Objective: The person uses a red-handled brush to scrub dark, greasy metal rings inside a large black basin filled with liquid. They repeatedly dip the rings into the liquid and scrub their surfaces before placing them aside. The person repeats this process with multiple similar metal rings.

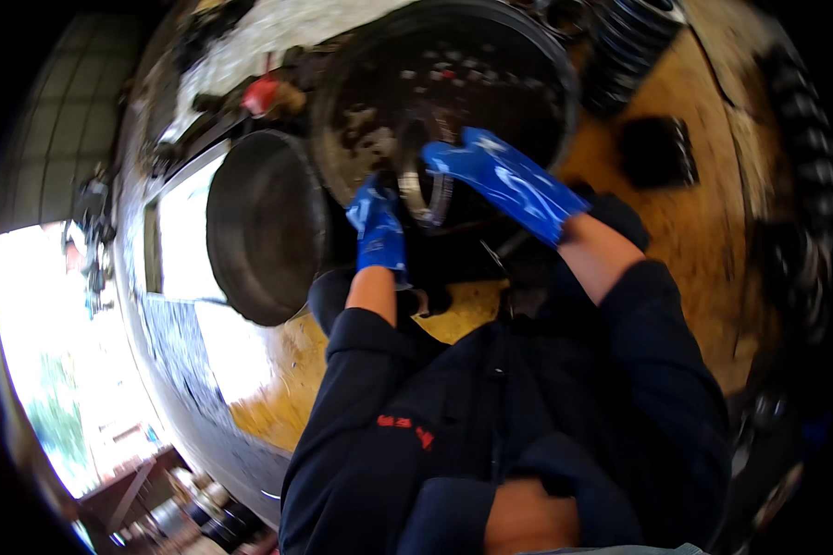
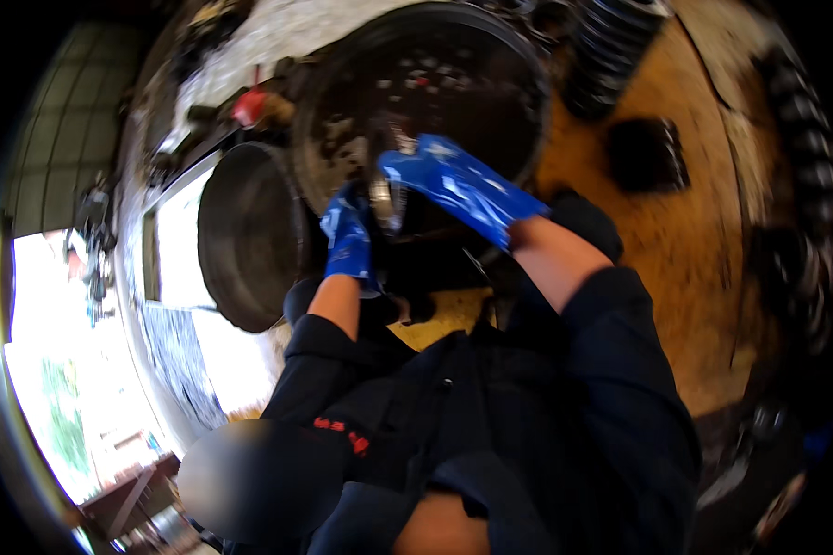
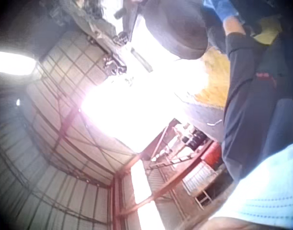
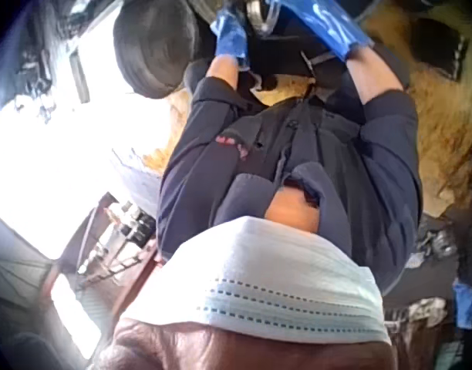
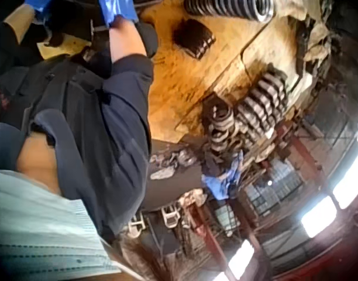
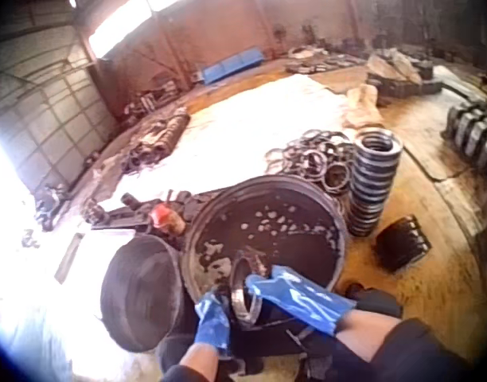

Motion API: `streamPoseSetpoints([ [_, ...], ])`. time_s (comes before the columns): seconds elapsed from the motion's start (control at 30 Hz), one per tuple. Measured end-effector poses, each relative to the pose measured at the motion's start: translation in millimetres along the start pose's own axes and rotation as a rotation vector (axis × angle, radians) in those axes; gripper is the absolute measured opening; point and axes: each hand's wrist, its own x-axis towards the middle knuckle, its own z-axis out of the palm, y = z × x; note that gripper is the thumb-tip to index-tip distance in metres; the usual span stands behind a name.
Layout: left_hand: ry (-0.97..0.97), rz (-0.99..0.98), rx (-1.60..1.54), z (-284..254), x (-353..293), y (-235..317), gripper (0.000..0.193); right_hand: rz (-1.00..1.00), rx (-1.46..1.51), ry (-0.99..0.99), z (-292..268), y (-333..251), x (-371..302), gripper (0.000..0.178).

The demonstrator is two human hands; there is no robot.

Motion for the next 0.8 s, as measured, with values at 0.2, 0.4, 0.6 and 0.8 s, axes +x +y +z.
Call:
streamPoseSetpoints([
  [0.2, -0.016, -0.057, -0.039, 6, -8, -29, 0.026, 0.020, -0.064, 0.031, 2, -10, -18, 0.054],
  [0.4, 0.022, 0.174, 0.060, -7, -23, 10, 0.023, -0.137, -0.047, 0.185, 3, 10, -31, 0.049],
  [0.6, -0.031, 0.005, -0.032, -9, -10, -5, 0.026, -0.069, -0.136, 0.107, 8, 8, -2, 0.052],
  [0.8, -0.115, -0.021, -0.135, -16, -16, 1, 0.030, -0.201, -0.279, 0.105, 13, 16, 3, 0.048],
])
